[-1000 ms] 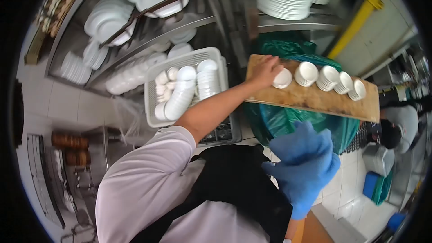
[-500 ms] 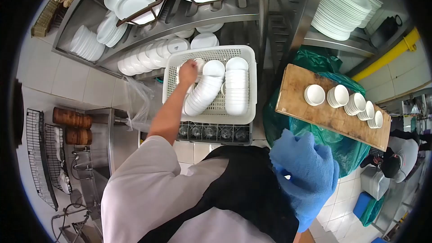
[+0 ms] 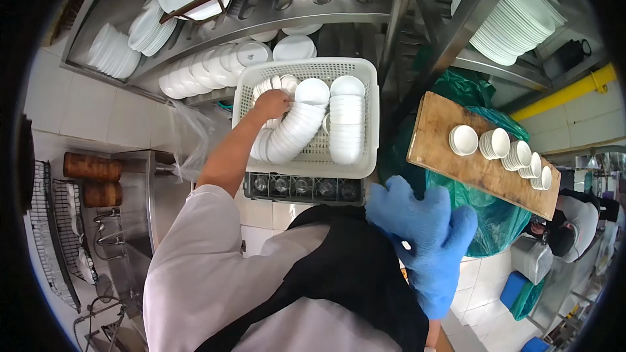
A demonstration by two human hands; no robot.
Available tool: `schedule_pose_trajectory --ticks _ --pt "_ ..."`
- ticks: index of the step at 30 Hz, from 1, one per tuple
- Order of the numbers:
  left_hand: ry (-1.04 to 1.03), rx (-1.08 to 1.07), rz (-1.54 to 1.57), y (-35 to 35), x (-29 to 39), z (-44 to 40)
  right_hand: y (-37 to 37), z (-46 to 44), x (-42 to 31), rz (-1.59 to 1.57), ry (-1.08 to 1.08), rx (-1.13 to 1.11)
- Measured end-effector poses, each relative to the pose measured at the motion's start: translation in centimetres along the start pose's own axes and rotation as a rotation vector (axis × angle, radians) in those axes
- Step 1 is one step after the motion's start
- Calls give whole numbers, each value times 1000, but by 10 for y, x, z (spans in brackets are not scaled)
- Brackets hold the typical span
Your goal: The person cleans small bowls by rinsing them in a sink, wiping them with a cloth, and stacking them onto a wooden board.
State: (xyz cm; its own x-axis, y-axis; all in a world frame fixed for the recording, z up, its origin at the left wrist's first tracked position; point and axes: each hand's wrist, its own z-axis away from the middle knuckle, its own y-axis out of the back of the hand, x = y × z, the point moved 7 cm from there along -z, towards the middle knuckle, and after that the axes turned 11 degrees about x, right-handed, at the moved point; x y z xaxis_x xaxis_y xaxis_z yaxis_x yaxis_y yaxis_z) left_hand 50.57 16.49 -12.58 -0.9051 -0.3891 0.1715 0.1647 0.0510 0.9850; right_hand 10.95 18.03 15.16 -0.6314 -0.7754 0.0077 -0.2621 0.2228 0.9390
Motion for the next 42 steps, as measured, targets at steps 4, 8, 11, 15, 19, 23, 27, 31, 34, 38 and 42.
schedule_pose_trajectory --ticks 4,8,11,15,19,23,27,31,34,38,42 --pt "82 31 112 -4 -20 -12 -7 -9 1 -69 292 -150" --pt "414 81 755 21 -44 -1 -8 -14 6 -93 413 -222" --pt "612 132 1071 63 -18 24 -2 -15 20 -50 323 -171" --pt "574 69 1480 91 70 56 10 -9 35 63 48 -6" --pt "354 -179 1661 97 218 100 13 4 44 192 -186 174" --pt "39 -262 1477 131 324 136 4 9 54 112 -207 392" --pt "-235 20 1273 143 342 136 2 16 73 47 -195 562" --pt "-325 160 1233 144 362 144 17 16 90 26 -238 303" --pt "-507 92 1190 128 384 157 10 23 96 -6 -261 127" --pt "-285 -114 1348 104 387 136 -10 31 98 -66 -222 342" --pt "97 -531 1960 93 401 128 -22 53 79 77 114 401"
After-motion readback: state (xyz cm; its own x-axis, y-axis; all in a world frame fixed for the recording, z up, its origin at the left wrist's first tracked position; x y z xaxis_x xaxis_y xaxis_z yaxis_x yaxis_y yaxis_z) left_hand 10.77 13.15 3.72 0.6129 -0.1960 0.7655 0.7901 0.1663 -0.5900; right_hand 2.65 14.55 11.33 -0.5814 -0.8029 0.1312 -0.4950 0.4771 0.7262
